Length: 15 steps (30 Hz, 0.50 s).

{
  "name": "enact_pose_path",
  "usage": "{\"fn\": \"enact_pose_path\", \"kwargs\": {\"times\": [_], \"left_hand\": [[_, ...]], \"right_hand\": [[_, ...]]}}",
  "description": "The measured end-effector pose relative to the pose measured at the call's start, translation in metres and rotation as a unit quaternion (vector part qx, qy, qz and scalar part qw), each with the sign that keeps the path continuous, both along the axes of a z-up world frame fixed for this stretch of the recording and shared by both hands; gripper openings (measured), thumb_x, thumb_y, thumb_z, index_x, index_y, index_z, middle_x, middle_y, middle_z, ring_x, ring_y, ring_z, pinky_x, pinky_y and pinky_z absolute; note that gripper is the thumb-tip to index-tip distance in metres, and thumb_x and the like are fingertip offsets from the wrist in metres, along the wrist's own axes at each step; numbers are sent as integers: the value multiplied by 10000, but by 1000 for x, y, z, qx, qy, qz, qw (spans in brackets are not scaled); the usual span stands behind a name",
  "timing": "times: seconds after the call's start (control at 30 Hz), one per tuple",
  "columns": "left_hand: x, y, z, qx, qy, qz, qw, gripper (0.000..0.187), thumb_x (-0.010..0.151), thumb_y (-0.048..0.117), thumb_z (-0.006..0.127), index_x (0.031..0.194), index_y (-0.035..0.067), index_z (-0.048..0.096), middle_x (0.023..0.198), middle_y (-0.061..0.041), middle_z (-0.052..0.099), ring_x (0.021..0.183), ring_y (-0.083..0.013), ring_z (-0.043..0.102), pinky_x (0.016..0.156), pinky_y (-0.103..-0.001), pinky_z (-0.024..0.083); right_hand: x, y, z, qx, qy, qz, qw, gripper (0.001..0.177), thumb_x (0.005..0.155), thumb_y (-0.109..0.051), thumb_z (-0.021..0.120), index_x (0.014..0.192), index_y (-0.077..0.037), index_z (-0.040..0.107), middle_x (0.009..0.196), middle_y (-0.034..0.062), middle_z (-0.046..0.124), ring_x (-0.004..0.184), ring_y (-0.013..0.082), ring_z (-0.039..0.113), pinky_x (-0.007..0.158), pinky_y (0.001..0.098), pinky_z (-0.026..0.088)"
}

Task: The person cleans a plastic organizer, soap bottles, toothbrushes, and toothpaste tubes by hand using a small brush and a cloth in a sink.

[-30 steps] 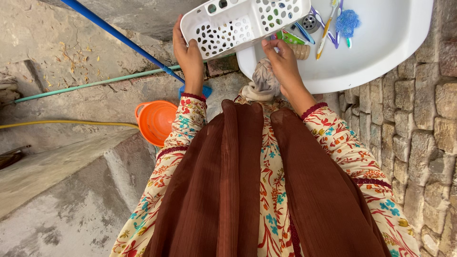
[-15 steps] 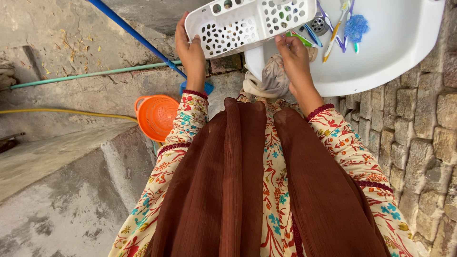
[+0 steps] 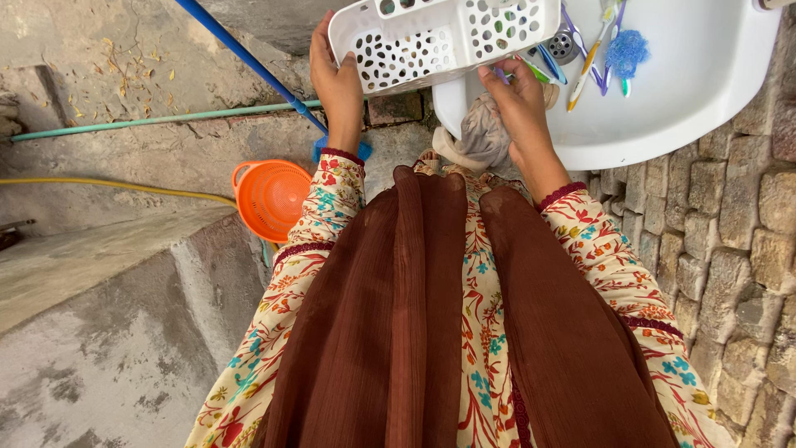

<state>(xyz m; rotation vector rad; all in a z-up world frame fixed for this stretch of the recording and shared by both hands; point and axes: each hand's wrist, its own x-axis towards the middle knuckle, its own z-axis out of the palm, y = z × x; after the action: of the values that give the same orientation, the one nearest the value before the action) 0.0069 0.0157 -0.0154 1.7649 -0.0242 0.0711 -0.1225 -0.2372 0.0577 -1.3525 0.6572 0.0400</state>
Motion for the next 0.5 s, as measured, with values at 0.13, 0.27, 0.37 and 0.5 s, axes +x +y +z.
{"fn": "enact_pose_path", "kwargs": {"times": [0.13,0.27,0.37,0.5], "left_hand": [[2,-1,0,13,-1,-1,1000,606,938,-134,575,1497,76,475,1455,-157,596,1348,-266,621,1116,-382,537],[3,-1,5,14,-13,-8,1000,596,943,-134,582,1496,61,476,1459,-164,587,1368,-272,595,1110,-386,523],[3,-3,9,21,32,0,999,550,954,-94,577,1472,76,501,1385,-141,643,1227,-242,675,999,-370,572],[5,-2,5,11,15,-9,1000,519,967,-78,577,1457,83,514,1340,-129,668,1165,-213,711,980,-357,588]], "right_hand": [[2,2,4,-7,26,2,1000,362,930,-356,770,1114,-90,607,934,3,657,798,57,567,648,210,447],[2,1,2,-8,26,1,1000,366,940,-396,766,1066,-92,606,925,-15,640,796,54,540,651,213,439],[0,-1,-3,1,7,-11,1000,333,967,-395,751,1034,-91,632,932,-28,634,829,47,550,689,206,462],[-5,-6,-9,6,-44,-5,999,263,1022,-329,742,1023,-68,709,918,-39,657,838,27,551,754,185,464]]}}
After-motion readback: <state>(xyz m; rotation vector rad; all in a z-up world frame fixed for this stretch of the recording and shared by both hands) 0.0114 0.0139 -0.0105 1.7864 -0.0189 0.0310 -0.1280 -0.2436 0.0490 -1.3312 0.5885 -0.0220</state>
